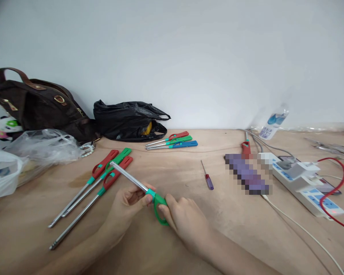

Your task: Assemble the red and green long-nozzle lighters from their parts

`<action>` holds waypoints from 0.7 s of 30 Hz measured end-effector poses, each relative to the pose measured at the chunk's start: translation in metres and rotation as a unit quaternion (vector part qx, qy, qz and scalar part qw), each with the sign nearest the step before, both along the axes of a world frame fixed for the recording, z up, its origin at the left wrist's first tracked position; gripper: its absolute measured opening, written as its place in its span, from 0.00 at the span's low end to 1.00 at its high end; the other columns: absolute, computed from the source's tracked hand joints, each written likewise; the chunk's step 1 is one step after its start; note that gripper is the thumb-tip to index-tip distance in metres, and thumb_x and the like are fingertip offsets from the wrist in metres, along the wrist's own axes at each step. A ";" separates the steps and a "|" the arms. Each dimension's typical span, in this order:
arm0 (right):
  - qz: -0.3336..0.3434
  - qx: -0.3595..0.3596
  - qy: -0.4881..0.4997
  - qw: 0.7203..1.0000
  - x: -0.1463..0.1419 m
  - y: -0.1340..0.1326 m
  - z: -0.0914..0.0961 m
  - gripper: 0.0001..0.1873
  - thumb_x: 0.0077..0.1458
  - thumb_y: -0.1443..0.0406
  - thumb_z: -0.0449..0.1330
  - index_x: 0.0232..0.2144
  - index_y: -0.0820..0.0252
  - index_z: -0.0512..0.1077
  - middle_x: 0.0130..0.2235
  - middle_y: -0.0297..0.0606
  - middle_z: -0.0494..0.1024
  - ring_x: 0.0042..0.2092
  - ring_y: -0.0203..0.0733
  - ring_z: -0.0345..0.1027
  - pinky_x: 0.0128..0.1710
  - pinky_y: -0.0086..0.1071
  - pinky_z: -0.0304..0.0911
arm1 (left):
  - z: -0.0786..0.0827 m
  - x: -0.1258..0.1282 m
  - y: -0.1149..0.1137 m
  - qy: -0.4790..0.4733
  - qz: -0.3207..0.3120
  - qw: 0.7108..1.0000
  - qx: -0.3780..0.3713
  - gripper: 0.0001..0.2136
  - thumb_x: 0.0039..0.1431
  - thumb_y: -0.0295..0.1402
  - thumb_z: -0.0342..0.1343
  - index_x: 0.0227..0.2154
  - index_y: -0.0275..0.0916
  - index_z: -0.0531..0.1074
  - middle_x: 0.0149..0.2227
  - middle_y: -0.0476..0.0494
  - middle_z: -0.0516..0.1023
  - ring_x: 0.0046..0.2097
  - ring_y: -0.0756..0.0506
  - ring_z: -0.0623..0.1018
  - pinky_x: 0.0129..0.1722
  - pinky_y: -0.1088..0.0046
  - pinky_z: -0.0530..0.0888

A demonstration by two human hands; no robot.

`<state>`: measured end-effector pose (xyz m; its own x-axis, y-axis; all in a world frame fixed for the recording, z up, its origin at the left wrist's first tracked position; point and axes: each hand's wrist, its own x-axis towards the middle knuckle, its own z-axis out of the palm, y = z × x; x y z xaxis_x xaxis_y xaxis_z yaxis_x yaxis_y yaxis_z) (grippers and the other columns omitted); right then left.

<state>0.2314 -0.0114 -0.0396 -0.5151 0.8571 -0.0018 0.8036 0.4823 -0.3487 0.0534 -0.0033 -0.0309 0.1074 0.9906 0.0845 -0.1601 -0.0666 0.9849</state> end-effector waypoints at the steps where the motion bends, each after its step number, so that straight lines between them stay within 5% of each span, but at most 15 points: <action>1: -0.004 -0.019 0.017 1.000 0.000 0.000 0.002 0.18 0.67 0.62 0.42 0.32 0.60 0.68 0.26 0.42 0.77 0.28 0.44 0.71 0.24 0.30 0.47 | 0.000 0.000 0.000 -0.001 -0.001 1.000 0.005 0.11 0.43 0.37 0.70 0.28 0.36 0.78 0.26 0.45 0.77 0.30 0.45 0.76 0.32 0.71 0.75; 5: -0.011 -0.120 0.141 0.983 -0.001 -0.003 0.011 0.19 0.66 0.59 0.42 0.26 0.58 0.63 0.20 0.35 0.68 0.25 0.40 0.66 0.23 0.28 0.52 | 0.000 0.001 0.000 -0.001 -0.007 1.000 0.012 0.11 0.42 0.35 0.70 0.26 0.35 0.78 0.24 0.46 0.76 0.29 0.46 0.74 0.31 0.72 0.74; 9: -0.001 -0.302 0.290 0.908 -0.001 -0.004 0.015 0.20 0.66 0.55 0.41 0.26 0.56 0.59 0.16 0.25 0.58 0.16 0.32 0.54 0.15 0.23 0.50 | 0.002 -0.001 0.001 -0.008 -0.014 1.000 -0.001 0.11 0.42 0.35 0.71 0.26 0.36 0.77 0.24 0.47 0.75 0.29 0.46 0.74 0.31 0.73 0.73; 11: -0.011 -0.330 0.324 0.886 -0.002 -0.004 0.013 0.19 0.66 0.54 0.41 0.26 0.56 0.59 0.17 0.25 0.57 0.15 0.31 0.53 0.13 0.23 0.50 | 0.003 -0.001 0.001 -0.015 -0.014 1.000 -0.013 0.10 0.43 0.35 0.71 0.26 0.36 0.78 0.25 0.46 0.76 0.30 0.46 0.75 0.32 0.72 0.72; 14: -0.035 -0.262 0.300 0.916 -0.006 -0.003 0.008 0.19 0.65 0.55 0.41 0.25 0.55 0.57 0.17 0.27 0.59 0.17 0.33 0.55 0.16 0.24 0.50 | 0.006 0.003 -0.002 -0.053 -0.008 0.998 -0.039 0.10 0.46 0.35 0.70 0.30 0.36 0.78 0.29 0.44 0.79 0.35 0.43 0.77 0.38 0.70 0.73; 18: -0.067 -0.069 0.178 0.979 -0.009 -0.002 0.002 0.19 0.65 0.58 0.41 0.25 0.57 0.61 0.21 0.35 0.68 0.23 0.38 0.62 0.23 0.28 0.51 | 0.019 0.016 0.000 -0.230 -0.027 0.965 -0.119 0.13 0.55 0.41 0.63 0.34 0.33 0.77 0.37 0.37 0.79 0.43 0.40 0.77 0.46 0.64 0.73; 21: -0.065 -0.010 0.087 0.994 -0.008 -0.001 -0.001 0.19 0.67 0.61 0.39 0.29 0.59 0.65 0.23 0.39 0.73 0.23 0.40 0.65 0.23 0.30 0.48 | 0.033 0.022 0.010 -0.349 0.005 0.921 -0.173 0.17 0.66 0.40 0.51 0.25 0.34 0.72 0.27 0.44 0.73 0.31 0.47 0.76 0.36 0.70 0.75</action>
